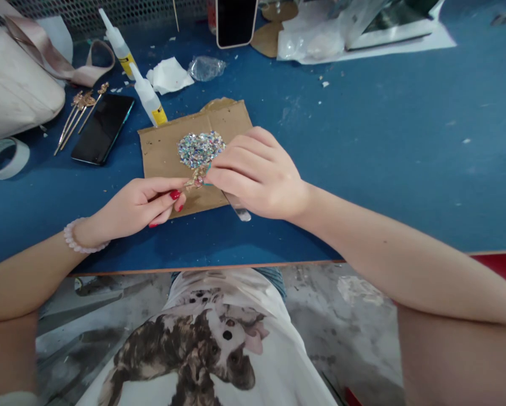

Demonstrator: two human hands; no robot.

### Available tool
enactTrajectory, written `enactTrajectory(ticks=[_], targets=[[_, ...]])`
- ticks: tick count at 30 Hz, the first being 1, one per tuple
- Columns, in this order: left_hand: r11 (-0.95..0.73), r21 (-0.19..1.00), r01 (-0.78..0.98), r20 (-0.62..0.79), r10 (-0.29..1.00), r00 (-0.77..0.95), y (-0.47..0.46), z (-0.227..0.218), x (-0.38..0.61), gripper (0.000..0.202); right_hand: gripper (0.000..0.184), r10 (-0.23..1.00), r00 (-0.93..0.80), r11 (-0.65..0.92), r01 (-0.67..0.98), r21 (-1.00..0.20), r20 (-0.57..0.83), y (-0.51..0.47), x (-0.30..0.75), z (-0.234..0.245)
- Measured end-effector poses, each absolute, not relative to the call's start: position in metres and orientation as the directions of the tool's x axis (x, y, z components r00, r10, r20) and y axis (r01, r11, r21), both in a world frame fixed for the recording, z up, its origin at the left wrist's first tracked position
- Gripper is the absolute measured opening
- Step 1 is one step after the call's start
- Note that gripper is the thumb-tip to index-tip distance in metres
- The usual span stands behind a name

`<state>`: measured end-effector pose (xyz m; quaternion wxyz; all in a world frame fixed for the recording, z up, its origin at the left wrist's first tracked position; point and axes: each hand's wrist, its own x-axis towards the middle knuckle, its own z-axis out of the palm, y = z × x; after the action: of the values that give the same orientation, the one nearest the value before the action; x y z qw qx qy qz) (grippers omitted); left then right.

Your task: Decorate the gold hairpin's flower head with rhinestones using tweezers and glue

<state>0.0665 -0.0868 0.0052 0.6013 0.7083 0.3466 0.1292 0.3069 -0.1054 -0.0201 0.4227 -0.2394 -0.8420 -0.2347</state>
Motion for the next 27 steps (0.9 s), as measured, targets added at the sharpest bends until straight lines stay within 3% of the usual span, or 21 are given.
enactTrajectory(ticks=[11, 19, 23, 27], targets=[[-0.081, 0.940, 0.331, -0.197, 0.662, 0.723, -0.0894, 0.0040, 0.0658, 0.044, 0.007, 0.227, -0.507, 0.775, 0.611, 0.161, 0.831, -0.1049, 0.3051, -0.0201], [-0.184, 0.921, 0.342, -0.133, 0.678, 0.723, -0.0903, 0.0014, 0.0647, 0.047, 0.013, 0.300, -0.381, 0.825, 0.564, -0.037, 0.874, -0.1034, 0.3045, -0.0227], [-0.190, 0.929, 0.317, -0.105, 0.686, 0.720, -0.0911, -0.0006, 0.0650, 0.047, 0.017, 0.321, -0.353, 0.830, 0.552, -0.082, 0.879, -0.1054, 0.3032, -0.0223], [-0.188, 0.933, 0.306, -0.095, 0.694, 0.714, -0.0926, -0.0014, 0.0655, 0.048, 0.008, 0.348, -0.356, 0.805, 0.588, -0.081, 0.867, -0.1078, 0.3030, -0.0209]])
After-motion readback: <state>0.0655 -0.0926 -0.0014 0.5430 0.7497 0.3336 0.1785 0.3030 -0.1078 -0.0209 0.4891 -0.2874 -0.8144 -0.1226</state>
